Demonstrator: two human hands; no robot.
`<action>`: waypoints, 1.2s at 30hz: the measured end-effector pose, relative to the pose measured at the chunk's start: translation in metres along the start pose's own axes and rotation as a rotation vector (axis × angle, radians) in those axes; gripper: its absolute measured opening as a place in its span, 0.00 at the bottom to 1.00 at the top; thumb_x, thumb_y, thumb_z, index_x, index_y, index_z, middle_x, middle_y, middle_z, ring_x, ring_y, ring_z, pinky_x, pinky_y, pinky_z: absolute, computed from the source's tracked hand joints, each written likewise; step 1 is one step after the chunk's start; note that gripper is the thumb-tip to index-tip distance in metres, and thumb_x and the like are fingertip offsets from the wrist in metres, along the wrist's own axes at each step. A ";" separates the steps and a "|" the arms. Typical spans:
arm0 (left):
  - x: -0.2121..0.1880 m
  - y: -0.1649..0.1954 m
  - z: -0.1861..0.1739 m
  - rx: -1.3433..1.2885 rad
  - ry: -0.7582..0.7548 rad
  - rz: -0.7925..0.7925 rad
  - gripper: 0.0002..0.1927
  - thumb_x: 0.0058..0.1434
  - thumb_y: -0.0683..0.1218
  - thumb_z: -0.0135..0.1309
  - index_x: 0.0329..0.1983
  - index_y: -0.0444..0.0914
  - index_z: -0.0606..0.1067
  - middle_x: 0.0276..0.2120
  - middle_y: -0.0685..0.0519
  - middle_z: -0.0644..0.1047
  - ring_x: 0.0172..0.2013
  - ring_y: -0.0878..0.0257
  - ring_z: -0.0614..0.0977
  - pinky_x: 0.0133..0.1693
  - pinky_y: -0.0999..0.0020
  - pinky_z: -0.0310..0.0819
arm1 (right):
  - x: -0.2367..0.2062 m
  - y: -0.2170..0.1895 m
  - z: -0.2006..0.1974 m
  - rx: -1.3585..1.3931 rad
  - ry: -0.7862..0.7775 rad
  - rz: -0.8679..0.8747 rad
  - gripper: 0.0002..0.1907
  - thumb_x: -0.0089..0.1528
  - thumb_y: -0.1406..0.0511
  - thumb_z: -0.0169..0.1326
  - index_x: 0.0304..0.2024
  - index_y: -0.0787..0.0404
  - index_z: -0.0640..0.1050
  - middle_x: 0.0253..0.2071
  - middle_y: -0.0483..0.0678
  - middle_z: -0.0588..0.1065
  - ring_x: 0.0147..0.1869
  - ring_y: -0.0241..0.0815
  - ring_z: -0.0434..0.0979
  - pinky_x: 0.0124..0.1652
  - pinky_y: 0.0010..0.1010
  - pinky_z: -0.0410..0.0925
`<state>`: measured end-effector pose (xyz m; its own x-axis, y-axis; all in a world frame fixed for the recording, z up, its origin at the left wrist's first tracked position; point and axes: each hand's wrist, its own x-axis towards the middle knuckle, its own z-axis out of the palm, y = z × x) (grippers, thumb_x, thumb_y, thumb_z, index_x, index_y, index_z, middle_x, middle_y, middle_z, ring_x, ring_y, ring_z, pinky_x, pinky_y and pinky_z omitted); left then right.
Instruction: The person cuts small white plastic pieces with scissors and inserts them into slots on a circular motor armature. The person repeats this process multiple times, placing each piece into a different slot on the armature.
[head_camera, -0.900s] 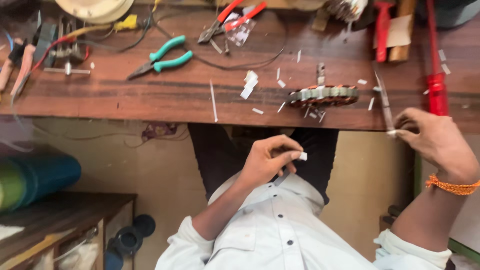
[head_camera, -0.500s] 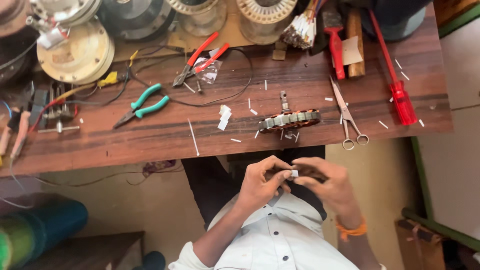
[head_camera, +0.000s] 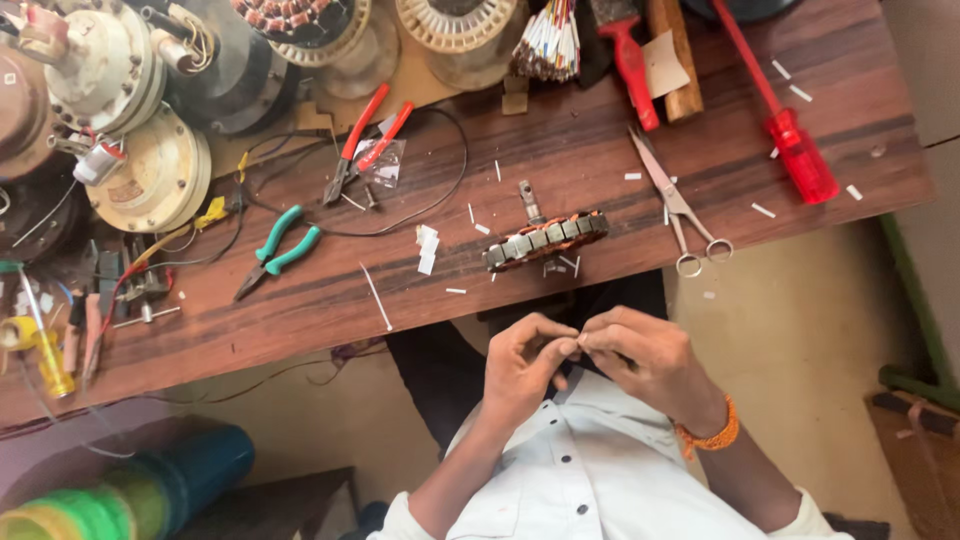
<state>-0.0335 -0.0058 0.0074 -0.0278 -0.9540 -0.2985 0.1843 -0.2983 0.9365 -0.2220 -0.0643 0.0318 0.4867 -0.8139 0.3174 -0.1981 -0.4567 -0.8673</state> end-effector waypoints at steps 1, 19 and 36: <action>0.001 -0.001 0.002 -0.039 0.007 -0.007 0.06 0.68 0.39 0.56 0.43 0.30 0.76 0.35 0.50 0.81 0.34 0.69 0.82 0.27 0.77 0.77 | 0.003 -0.001 -0.003 -0.005 0.002 -0.028 0.08 0.56 0.75 0.63 0.36 0.65 0.78 0.37 0.49 0.80 0.36 0.40 0.82 0.35 0.26 0.75; -0.017 0.005 0.020 0.260 0.186 0.467 0.04 0.71 0.33 0.53 0.42 0.30 0.70 0.35 0.49 0.72 0.30 0.68 0.79 0.29 0.75 0.78 | 0.004 -0.014 0.010 0.197 0.058 0.262 0.06 0.60 0.72 0.62 0.39 0.67 0.81 0.37 0.49 0.82 0.36 0.34 0.82 0.36 0.23 0.75; -0.003 0.021 0.025 0.167 0.248 0.504 0.08 0.63 0.32 0.59 0.43 0.34 0.77 0.42 0.51 0.71 0.41 0.65 0.75 0.44 0.73 0.71 | -0.014 0.017 0.051 0.808 0.169 0.143 0.14 0.71 0.60 0.58 0.50 0.61 0.70 0.45 0.44 0.69 0.48 0.31 0.69 0.54 0.23 0.66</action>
<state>-0.0543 -0.0095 0.0325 0.2573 -0.9503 0.1755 -0.0425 0.1704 0.9845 -0.1888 -0.0424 -0.0069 0.3561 -0.9168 0.1810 0.4543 0.0006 -0.8909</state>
